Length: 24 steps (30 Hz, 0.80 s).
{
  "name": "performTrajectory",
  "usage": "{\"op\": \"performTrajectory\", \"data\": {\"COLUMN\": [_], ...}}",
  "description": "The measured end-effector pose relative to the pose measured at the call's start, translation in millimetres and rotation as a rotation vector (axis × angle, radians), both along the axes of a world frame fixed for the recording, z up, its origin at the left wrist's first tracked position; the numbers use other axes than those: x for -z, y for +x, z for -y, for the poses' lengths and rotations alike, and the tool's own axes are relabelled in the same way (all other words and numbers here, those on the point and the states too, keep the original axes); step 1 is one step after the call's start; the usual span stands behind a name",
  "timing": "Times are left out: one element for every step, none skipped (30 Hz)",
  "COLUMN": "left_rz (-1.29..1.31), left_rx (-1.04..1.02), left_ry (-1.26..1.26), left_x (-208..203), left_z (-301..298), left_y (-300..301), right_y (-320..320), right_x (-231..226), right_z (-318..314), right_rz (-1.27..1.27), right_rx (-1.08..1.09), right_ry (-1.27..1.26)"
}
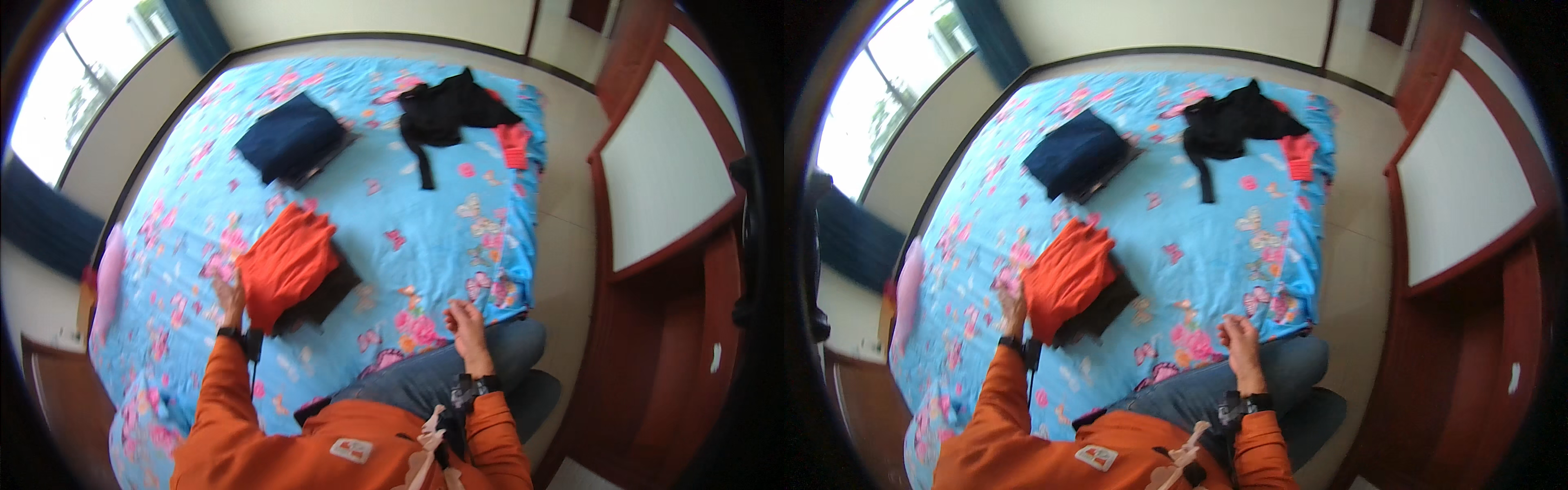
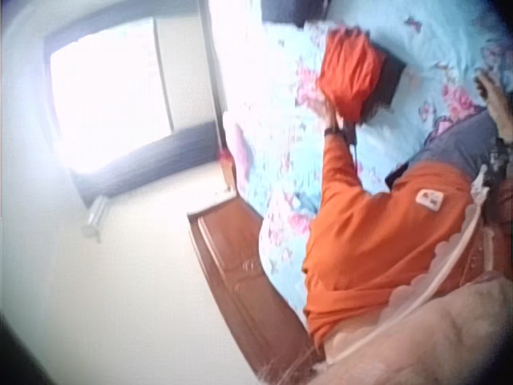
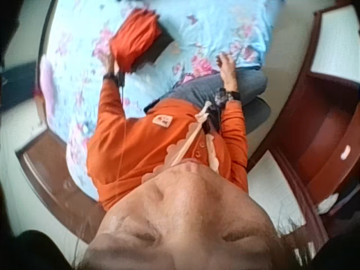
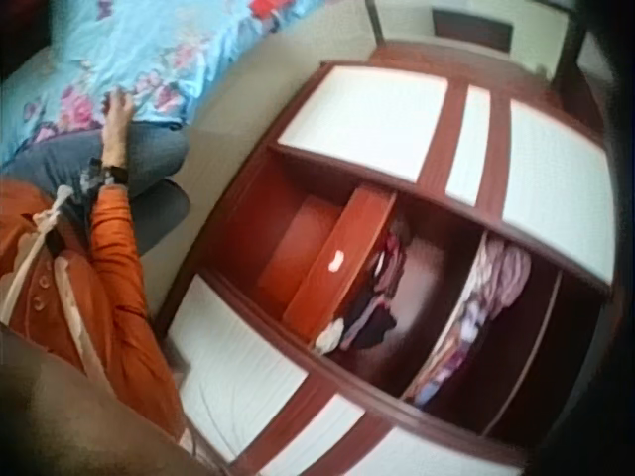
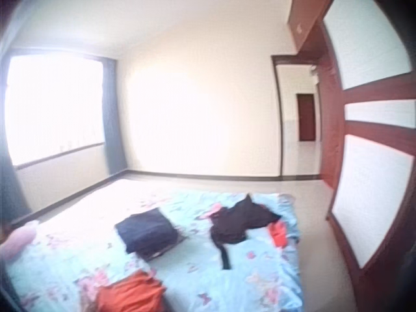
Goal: The person folds several garments on a bed, including a pink top, a dark green jacket, an orange long-sleeve shirt, and a black top. After folding, the person places the stack of folded clothes into a wooden wardrobe.
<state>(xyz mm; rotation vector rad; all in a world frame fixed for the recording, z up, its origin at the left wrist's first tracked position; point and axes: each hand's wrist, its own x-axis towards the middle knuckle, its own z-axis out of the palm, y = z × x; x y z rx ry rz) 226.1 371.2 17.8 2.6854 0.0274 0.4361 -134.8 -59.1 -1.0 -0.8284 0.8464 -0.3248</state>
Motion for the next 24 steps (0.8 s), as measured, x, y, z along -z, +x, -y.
{"op": "performTrajectory", "data": {"left_rz": [0.154,0.306,0.377,0.318,0.419,0.223,-0.063,-0.074,-0.208,-0.183,-0.214,-0.232,-0.203,0.003,0.174,0.194,0.191,-0.204,-0.621,-0.809,-1.024,-1.019,-0.999,-0.999], "left_rx": [0.1,0.148,0.154,0.159,0.21,0.162,0.295,0.318,0.311,0.305,0.297,0.275,0.25,0.349,0.412,0.584,0.72,0.72,0.668,0.633,0.599,0.5,0.44,0.396], "left_ry": [0.017,0.087,0.17,0.124,0.131,0.192,0.457,0.462,0.494,0.445,0.404,0.366,0.36,0.288,0.245,0.037,-0.145,-0.438,-0.727,-0.979,-1.248,-1.326,-1.418,-1.515], "left_x": [-8.2,-13.6,-17.5,-15.3,-15.5,-9.1,-4.0,-1.8,-0.6,-3.5,-8.0,-14.1,-20.8,-27.2,-33.3,-35.1,-34.2,-28.6,-22.1,-13.6,-4.1,3.7,10.4,15.7], "left_z": [14.7,32.8,49.9,71.7,86.4,104.8,117.3,126.6,134.5,138.4,142.5,146.7,152.2,162.2,173.8,195.1,220.9,256.0,291.6,328.4,368.2,406.0,442.5,472.4], "left_y": [1.0,0.9,-1.4,-6.6,-11.9,-22.6,-34.1,-41.7,-47.3,-48.5,-47.8,-46.2,-44.4,-41.0,-38.6,-35.5,-32.4,-29.6,-26.6,-24.9,-21.0,-13.6,-5.6,2.0], "right_y": [-0.9,-1.5,-2.0,-2.1,-1.8,-1.1,0.2,0.9,2.3,2.5,4.2,3.9,3.9,5.3,6.1,7.9,9.5,11.9,13.8,15.8,16.7,17.8,18.0,18.0], "right_x": [1.0,2.3,3.7,5.4,7.1,9.0,11.4,14.0,17.2,20.5,24.4,28.2,32.5,37.6,42.8,48.3,53.5,58.3,62.2,64.9,66.1,66.1,64.8,62.5], "right_z": [-0.6,-0.5,-0.8,-0.9,-0.7,-0.8,-0.3,-0.5,-0.2,0.5,1.0,2.5,3.9,6.7,9.2,12.4,15.5,20.2,24.0,28.3,31.2,33.3,34.8,34.7], "right_rz": [0.02,0.038,0.045,0.037,0.043,0.022,0.003,-0.024,-0.075,-0.145,-0.222,-0.314,-0.409,-0.454,-0.482,-0.471,-0.511,-0.513,-0.515,-0.48,-0.519,-0.56,-0.631,-0.657], "right_rx": [0.004,0.011,0.005,0.009,0.012,0.021,0.036,0.065,0.099,0.134,0.196,0.199,0.22,0.145,0.088,0.041,0.028,0.029,0.032,0.024,-0.011,-0.042,-0.062,-0.074], "right_ry": [0.003,-0.006,0.003,-0.01,-0.022,-0.023,-0.037,-0.111,-0.163,-0.32,-0.489,-0.669,-0.789,-0.906,-1.023,-1.155,-1.105,-1.074,-1.045,-0.964,-0.954,-0.945,-0.921,-0.956]}}
